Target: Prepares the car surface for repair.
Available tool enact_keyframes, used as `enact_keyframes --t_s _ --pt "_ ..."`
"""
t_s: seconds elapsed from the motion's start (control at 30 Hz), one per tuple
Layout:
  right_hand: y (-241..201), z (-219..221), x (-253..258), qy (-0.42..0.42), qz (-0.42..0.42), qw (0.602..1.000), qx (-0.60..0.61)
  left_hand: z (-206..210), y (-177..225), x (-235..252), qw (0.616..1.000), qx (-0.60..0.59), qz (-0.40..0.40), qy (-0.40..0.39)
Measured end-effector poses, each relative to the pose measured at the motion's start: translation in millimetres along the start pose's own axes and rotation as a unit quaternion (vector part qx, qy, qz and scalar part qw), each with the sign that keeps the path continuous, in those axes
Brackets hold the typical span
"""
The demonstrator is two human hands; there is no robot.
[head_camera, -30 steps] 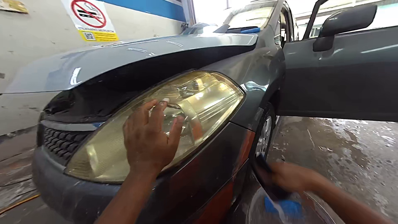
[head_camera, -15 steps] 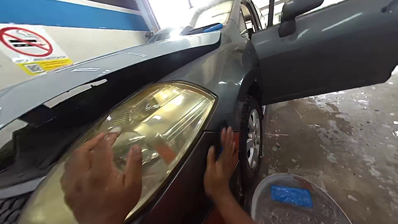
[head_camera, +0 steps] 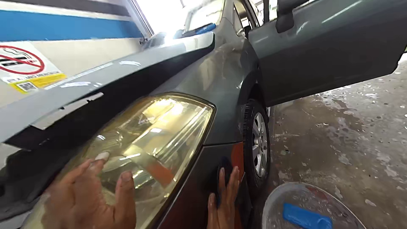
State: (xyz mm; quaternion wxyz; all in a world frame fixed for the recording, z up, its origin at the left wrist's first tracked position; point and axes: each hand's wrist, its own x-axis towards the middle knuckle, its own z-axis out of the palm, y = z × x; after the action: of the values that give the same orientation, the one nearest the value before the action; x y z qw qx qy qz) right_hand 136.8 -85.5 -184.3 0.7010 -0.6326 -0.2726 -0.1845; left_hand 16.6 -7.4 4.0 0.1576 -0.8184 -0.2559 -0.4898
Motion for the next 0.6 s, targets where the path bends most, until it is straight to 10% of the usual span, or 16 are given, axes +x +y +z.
enact_keyframes --t_s 0.2,0.37,0.6 --pt "-17 8 77 0.015 0.024 0.998 0.049 3 -7 -2 1.000 -0.011 -0.002 -0.011" --pt "8 -9 -15 -0.059 -0.039 0.997 0.025 -1 -1 -1 1.000 0.000 -0.004 -0.008" --pt "-18 3 86 0.001 -0.045 0.994 0.104 3 -9 -7 1.000 -0.009 -0.010 -0.005"
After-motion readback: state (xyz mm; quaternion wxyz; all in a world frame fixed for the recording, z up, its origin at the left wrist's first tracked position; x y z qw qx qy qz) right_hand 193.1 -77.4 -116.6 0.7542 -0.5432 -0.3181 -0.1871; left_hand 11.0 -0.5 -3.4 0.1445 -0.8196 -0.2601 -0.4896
